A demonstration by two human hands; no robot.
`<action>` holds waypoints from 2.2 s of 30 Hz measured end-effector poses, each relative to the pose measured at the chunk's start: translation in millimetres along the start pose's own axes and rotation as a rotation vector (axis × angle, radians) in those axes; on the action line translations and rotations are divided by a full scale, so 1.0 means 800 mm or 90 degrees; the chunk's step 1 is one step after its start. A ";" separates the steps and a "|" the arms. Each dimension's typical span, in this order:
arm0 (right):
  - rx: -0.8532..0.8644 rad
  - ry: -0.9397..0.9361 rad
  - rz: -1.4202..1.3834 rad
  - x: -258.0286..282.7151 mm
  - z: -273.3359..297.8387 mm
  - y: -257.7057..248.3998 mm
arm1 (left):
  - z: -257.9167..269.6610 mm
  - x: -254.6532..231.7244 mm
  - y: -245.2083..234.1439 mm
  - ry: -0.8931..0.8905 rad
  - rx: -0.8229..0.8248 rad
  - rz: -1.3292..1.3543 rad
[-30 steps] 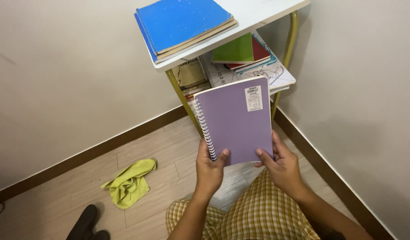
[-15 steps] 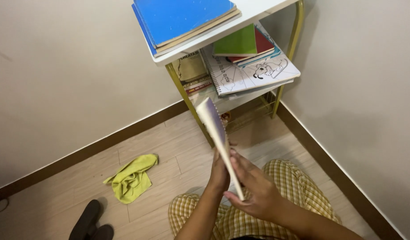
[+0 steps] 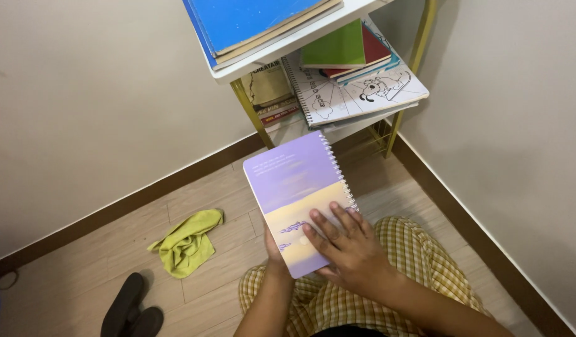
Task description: The recorder is organizing, reviewing, and placing various notebooks and folders onto a small shelving unit while sitting on the floor.
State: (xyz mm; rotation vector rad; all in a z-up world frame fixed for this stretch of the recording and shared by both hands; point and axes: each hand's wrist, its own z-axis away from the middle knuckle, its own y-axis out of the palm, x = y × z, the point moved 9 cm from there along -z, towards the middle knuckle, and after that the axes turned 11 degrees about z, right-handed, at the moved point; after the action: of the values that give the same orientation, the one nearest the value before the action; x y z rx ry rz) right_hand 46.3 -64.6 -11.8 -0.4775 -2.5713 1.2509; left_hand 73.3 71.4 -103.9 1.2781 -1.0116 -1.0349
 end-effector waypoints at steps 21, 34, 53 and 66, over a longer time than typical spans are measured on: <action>-0.066 0.269 -0.314 -0.123 0.052 0.025 | 0.020 -0.062 0.040 0.114 -0.037 -0.360; 0.243 0.569 -0.595 -0.076 0.056 0.093 | 0.034 -0.030 0.000 0.134 -0.312 -0.825; 0.162 0.408 -0.342 -0.154 0.015 0.026 | 0.011 -0.032 0.073 0.176 -0.108 -0.576; -0.135 0.588 -0.825 -0.325 -0.114 0.048 | -0.034 0.000 0.127 0.028 -0.011 -0.589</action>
State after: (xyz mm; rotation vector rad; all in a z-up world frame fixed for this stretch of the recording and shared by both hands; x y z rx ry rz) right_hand 323.7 -79.1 -5.9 0.4676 -1.5644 0.1705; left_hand 102.9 80.1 -3.5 1.7920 -0.3328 -1.6773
